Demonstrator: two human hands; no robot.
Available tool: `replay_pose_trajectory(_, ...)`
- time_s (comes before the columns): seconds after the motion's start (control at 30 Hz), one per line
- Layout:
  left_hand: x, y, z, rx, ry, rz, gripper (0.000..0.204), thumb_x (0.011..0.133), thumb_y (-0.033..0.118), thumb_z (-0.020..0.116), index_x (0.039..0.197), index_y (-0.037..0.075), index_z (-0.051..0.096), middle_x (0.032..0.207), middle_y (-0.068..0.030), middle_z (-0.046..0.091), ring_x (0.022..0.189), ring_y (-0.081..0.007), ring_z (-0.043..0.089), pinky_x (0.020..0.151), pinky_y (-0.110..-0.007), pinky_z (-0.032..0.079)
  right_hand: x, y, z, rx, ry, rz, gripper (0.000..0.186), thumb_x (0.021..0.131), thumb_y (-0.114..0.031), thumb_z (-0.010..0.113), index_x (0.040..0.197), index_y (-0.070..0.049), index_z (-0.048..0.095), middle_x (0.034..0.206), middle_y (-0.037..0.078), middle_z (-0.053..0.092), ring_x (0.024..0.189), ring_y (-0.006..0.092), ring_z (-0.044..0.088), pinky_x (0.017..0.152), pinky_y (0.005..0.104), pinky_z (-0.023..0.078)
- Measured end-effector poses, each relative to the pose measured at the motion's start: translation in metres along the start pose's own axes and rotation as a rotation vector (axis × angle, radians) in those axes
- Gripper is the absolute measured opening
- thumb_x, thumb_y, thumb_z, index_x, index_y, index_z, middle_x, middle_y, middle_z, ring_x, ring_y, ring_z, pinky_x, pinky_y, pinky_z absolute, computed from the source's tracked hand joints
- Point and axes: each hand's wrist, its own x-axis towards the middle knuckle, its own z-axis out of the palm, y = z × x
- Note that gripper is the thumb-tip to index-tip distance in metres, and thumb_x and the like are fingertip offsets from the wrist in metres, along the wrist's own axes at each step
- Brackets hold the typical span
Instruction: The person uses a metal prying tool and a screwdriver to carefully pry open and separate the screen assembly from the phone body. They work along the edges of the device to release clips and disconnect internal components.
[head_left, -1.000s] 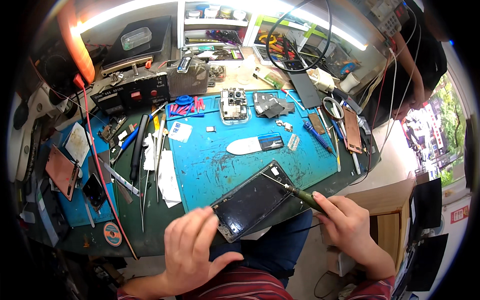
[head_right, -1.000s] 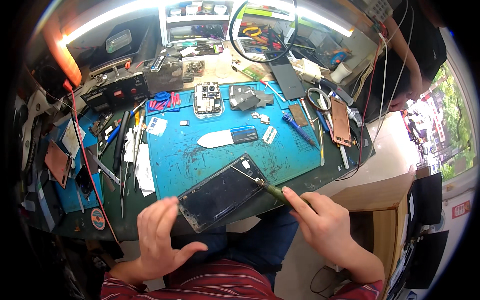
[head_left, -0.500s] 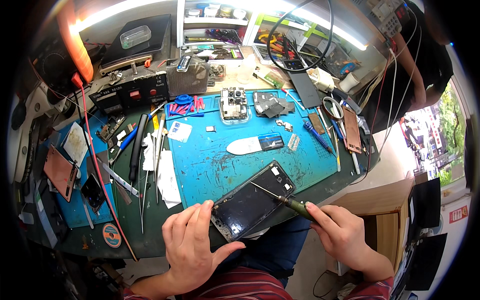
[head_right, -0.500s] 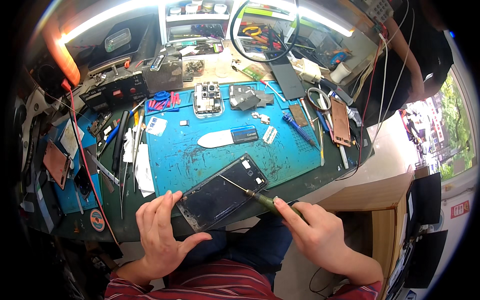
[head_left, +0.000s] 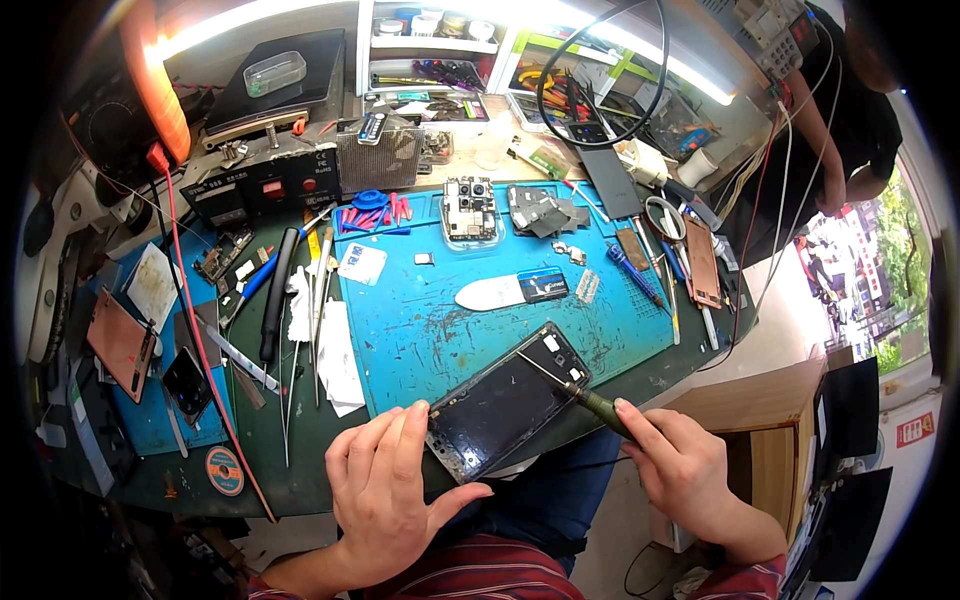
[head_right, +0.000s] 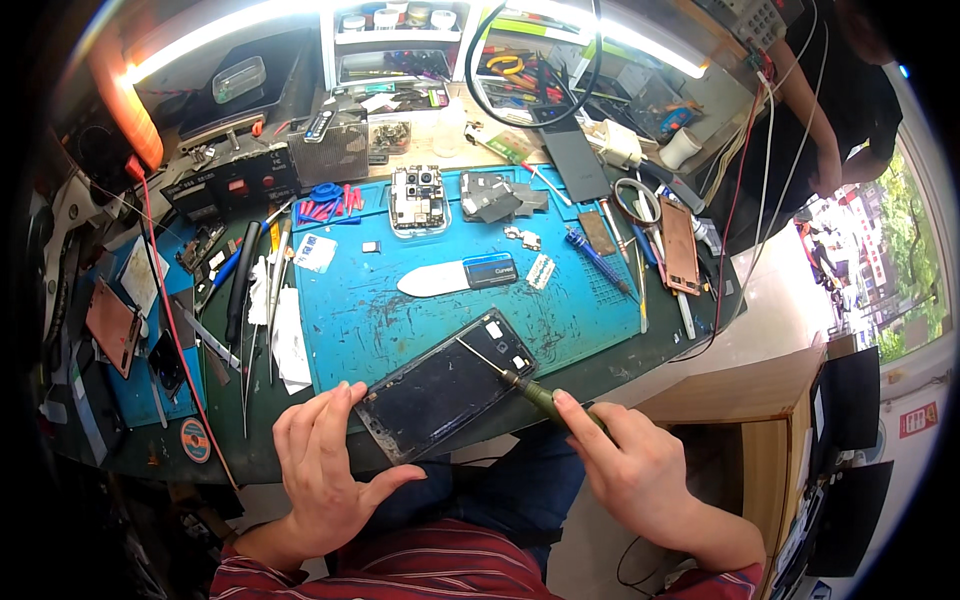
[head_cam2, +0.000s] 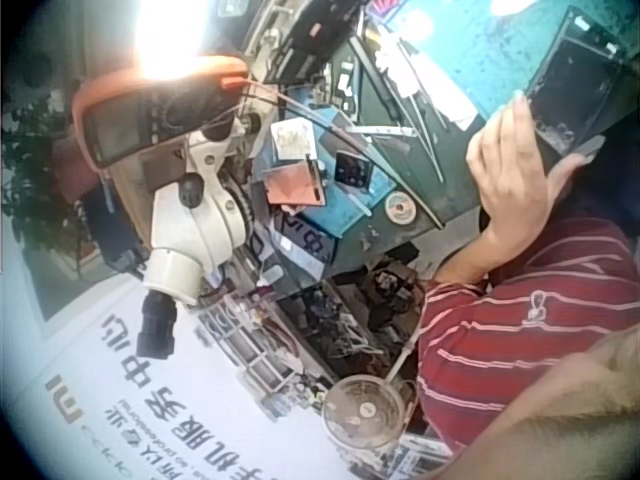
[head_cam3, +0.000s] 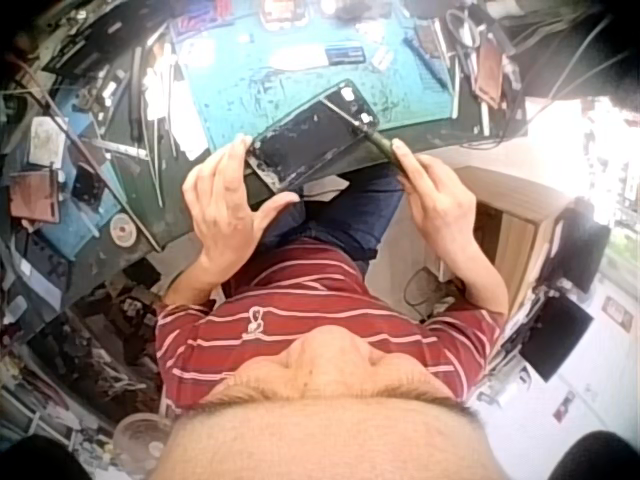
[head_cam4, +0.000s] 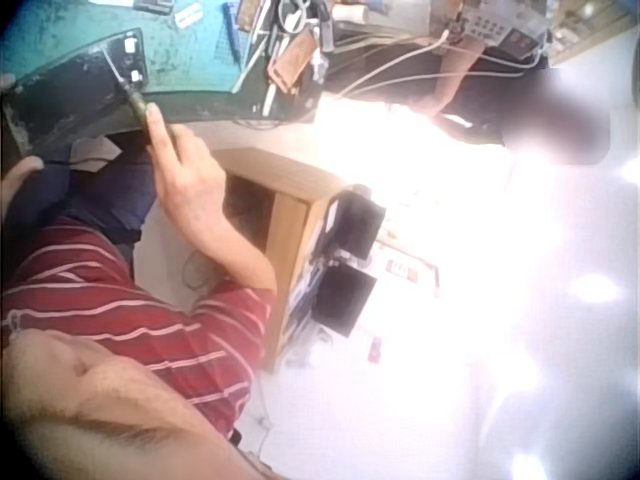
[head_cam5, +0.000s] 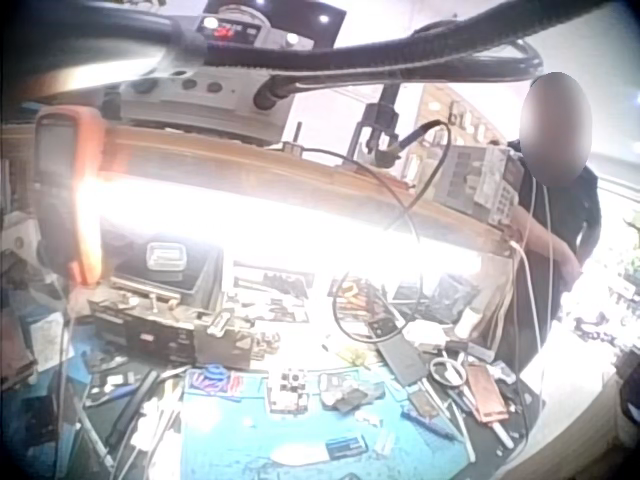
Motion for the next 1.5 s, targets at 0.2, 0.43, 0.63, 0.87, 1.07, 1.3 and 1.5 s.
replay_pose_trajectory(0.2, 0.000, 0.000, -0.001, 0.000, 0.002, 0.000, 0.097, 0.087, 0.062, 0.081, 0.153, -0.004, 0.054, 0.131, -0.0149, 0.070, 0.120, -0.0312, 0.065, 0.104, -0.049, 0.045, 0.001, -0.005, 0.000, 0.012, -0.006, -0.017, 0.066, 0.084, -0.007, 0.086, 0.148, -0.014, 0.070, 0.102, 0.007, 0.069, 0.079, 0.0227, 0.067, 0.064, 0.0346, 0.054)
replay_pose_trajectory(0.43, 0.000, 0.000, 0.000, -0.009, 0.009, 0.001, 0.096, 0.087, 0.062, 0.082, 0.152, -0.004, 0.054, 0.130, -0.0146, 0.071, 0.120, -0.0308, 0.066, 0.103, -0.049, 0.045, 0.001, -0.007, 0.001, 0.010, 0.002, -0.031, 0.068, 0.084, -0.006, 0.085, 0.149, -0.015, 0.070, 0.102, 0.006, 0.069, 0.077, 0.0217, 0.066, 0.060, 0.0333, 0.052)
replay_pose_trajectory(0.63, 0.001, 0.000, -0.001, -0.032, -0.012, -0.003, 0.103, 0.083, 0.058, 0.087, 0.154, -0.005, 0.049, 0.138, -0.0156, 0.070, 0.121, -0.0340, 0.065, 0.104, -0.050, 0.044, 0.007, -0.021, -0.006, -0.001, -0.043, -0.080, 0.069, 0.081, -0.003, 0.084, 0.148, -0.014, 0.071, 0.102, 0.006, 0.069, 0.074, 0.0212, 0.064, 0.059, 0.0335, 0.051)
replay_pose_trajectory(0.87, 0.000, -0.001, -0.001, -0.040, 0.003, -0.003, 0.103, 0.082, 0.057, 0.088, 0.154, -0.006, 0.048, 0.135, -0.0160, 0.072, 0.120, -0.0336, 0.065, 0.103, -0.050, 0.044, 0.015, -0.032, -0.021, -0.041, -0.100, -0.082, 0.067, 0.078, -0.006, 0.089, 0.142, -0.012, 0.074, 0.101, 0.007, 0.071, 0.073, 0.0230, 0.066, 0.062, 0.0354, 0.053)
replay_pose_trajectory(1.07, 0.002, 0.000, -0.003, -0.064, -0.003, -0.014, 0.106, 0.080, 0.054, 0.091, 0.155, -0.006, 0.047, 0.136, -0.0165, 0.072, 0.120, -0.0333, 0.065, 0.104, -0.049, 0.044, 0.015, -0.037, -0.022, -0.072, -0.108, -0.105, 0.067, 0.078, -0.006, 0.090, 0.142, -0.011, 0.074, 0.100, 0.006, 0.070, 0.072, 0.0227, 0.064, 0.061, 0.0354, 0.052)
replay_pose_trajectory(1.3, 0.002, 0.000, -0.004, -0.071, -0.006, -0.017, 0.107, 0.078, 0.052, 0.092, 0.156, -0.006, 0.047, 0.136, -0.0165, 0.072, 0.120, -0.0329, 0.065, 0.104, -0.049, 0.044, 0.010, -0.033, -0.015, -0.028, -0.074, -0.176, 0.077, 0.073, -0.001, 0.075, 0.149, -0.014, 0.071, 0.104, 0.005, 0.067, 0.069, 0.0174, 0.059, 0.055, 0.0304, 0.049)
replay_pose_trajectory(1.5, 0.002, -0.001, -0.003, -0.060, -0.002, -0.017, 0.106, 0.080, 0.055, 0.090, 0.155, -0.007, 0.048, 0.135, -0.0161, 0.072, 0.120, -0.0325, 0.065, 0.104, -0.049, 0.044, 0.009, -0.042, -0.017, -0.029, -0.079, -0.045, 0.065, 0.077, -0.004, 0.089, 0.140, -0.009, 0.074, 0.103, 0.008, 0.071, 0.075, 0.0241, 0.067, 0.063, 0.0353, 0.054)
